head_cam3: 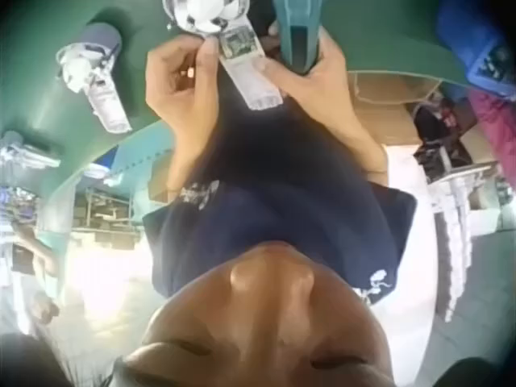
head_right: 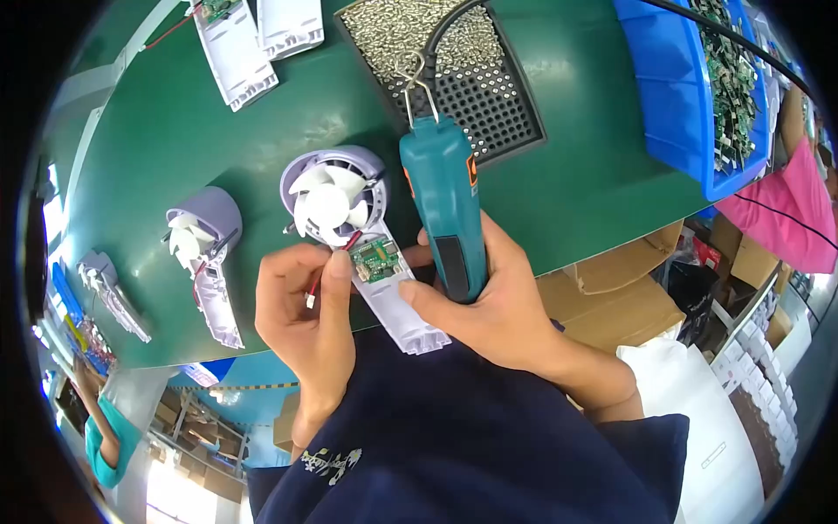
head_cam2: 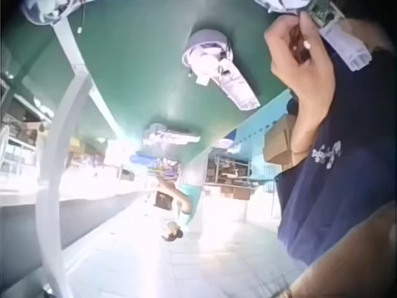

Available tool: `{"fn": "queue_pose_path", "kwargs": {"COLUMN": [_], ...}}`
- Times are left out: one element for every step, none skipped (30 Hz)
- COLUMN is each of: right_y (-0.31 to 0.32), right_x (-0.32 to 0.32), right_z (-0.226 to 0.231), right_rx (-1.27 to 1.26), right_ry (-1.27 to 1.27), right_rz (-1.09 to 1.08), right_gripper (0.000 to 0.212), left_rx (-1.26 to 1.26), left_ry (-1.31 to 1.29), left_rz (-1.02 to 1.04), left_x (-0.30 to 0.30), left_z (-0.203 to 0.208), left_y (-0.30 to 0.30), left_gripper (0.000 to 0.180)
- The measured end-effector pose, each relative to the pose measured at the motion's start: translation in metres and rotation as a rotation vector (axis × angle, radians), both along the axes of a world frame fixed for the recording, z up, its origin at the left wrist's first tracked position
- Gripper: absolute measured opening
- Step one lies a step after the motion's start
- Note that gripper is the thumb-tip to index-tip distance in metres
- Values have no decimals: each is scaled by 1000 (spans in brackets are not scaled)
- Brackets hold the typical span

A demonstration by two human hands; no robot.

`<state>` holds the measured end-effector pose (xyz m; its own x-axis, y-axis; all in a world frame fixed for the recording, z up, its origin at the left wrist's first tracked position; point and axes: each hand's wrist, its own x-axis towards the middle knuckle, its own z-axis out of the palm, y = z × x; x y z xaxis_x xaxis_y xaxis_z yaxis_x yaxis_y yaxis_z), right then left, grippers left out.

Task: The person assembles handheld fans by inserting circuit boards into plastic fan casings, positioning wires, and driving screws with an electric screwdriver.

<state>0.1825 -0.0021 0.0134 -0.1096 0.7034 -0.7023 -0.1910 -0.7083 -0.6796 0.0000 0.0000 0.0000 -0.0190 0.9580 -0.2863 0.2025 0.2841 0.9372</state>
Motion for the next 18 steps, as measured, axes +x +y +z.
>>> {"fn": "queue_pose_path", "kwargs": {"right_y": [2,2,3,4,5,7,8,10,9,9,8,8,7,8,8,8,10,12], "right_x": [-1,-2,-5,-8,-11,-12,-11,-12,-12,-13,-14,-18,-23,-25,-26,-24,-23,-21], "right_z": [1,2,1,1,1,2,3,4,4,3,2,-1,-2,-5,-6,-8,-9,-7], "right_rx": [-7,-13,-7,-19,-30,-26,-93,-161,-157,-122,-86,-79,20,118,125,121,117,118], "right_ry": [21,43,45,57,70,72,62,51,52,89,127,123,57,-10,-10,-47,-85,-89], "right_rz": [-8,-16,-17,-22,-26,-23,7,37,43,45,48,51,8,-36,-35,18,70,71], "right_gripper": [47,46,46,45,44,44,44,44,44,43,42,42,42,42,42,42,43,43], "left_rx": [3,7,12,50,88,102,123,145,99,104,82,63,89,112,133,220,191,158], "left_ry": [-13,-26,-24,-58,-92,-98,-53,-9,-21,-20,-10,-3,0,35,76,121,119,115], "left_rz": [32,64,62,101,140,147,102,58,114,120,126,130,106,23,-61,-106,-109,-111], "left_x": [0,0,0,1,1,0,-4,-7,-5,-6,-8,-9,-10,-14,-19,-21,-19,-16], "left_z": [0,0,-1,-3,-5,-7,-7,-7,1,3,4,2,-4,-6,-7,-7,-1,5], "left_y": [-2,-4,-3,-1,1,1,1,1,1,1,1,3,4,6,8,11,12,13], "left_gripper": [20,18,18,17,16,15,14,14,11,11,11,11,12,13,14,26,28,31]}}
